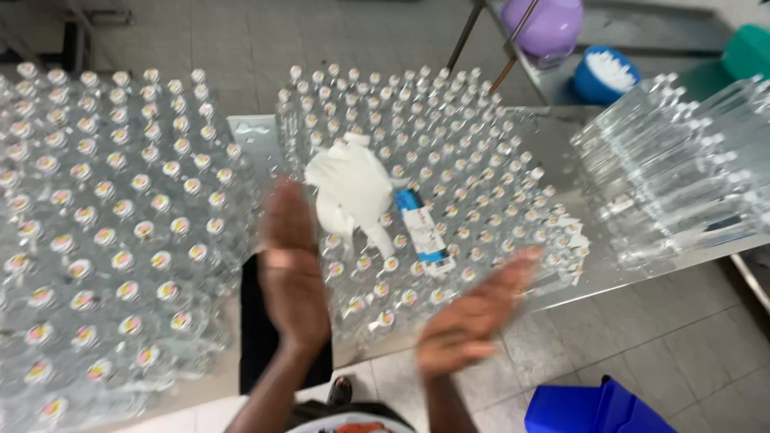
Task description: The person repeatedly picks up clear plastic bottles from a table, places them on a black mat, and applies a white label to each bottle using both hands. After labeling, the person places the bottle back on the table among other bottles.
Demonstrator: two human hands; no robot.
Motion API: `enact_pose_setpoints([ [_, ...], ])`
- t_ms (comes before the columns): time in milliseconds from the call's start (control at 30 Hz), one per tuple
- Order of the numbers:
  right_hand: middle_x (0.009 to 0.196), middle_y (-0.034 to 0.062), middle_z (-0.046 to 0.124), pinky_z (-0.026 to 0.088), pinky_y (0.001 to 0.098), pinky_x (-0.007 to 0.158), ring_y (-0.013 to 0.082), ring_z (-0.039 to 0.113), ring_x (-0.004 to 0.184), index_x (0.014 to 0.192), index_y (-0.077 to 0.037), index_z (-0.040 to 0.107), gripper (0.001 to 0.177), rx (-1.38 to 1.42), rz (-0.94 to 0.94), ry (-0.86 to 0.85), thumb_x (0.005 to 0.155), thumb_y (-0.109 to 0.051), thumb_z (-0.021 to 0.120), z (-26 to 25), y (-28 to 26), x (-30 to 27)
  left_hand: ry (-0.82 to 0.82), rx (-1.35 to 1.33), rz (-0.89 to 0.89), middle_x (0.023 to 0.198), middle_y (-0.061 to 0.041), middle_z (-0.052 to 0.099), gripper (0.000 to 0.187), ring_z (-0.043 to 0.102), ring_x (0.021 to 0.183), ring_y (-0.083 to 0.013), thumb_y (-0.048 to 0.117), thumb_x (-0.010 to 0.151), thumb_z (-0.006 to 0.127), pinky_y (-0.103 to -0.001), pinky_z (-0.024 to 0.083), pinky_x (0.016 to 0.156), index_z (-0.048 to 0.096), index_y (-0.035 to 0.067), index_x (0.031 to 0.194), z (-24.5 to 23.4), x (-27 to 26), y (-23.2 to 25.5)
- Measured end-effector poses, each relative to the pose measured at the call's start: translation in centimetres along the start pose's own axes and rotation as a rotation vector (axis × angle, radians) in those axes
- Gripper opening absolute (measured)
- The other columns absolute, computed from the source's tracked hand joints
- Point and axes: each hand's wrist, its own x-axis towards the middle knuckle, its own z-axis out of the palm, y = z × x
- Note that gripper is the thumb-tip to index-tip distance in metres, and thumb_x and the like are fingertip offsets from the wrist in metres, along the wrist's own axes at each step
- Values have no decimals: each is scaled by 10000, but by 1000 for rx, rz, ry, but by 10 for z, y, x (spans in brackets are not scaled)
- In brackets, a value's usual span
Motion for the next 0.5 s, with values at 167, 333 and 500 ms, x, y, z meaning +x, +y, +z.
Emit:
enact_pose_setpoints([
  [167,1790,266,276,304,525,1327,397,282,1680,1697,44,221,1091,-37,793,-761,1025,-768,503,-28,-76,1,-367,310,-362,1416,-140,651,352,748,1253,-340,217,1115,581,-453,640,1037,580,77,1438,14,-52,-72],
  [333,1232,124,847,533,331,674,166,633,794,1320,-108,768,456,-300,736,-870,1065,-402,531,-123,-2,-8,-185,858,-534,803,-60,649,471,619,655,-159,280,1136,454,-315,517,596,650,94,750,-98,-46,-118],
  [500,1246,139,794,638,387,1084,291,775,1191,1252,-41,752,219,-566,217,-823,1066,-83,645,-125,76,35,51,999,-157,403,18,369,769,369,365,-97,371,1225,387,-280,305,464,411,159,487,-120,84,-123],
])
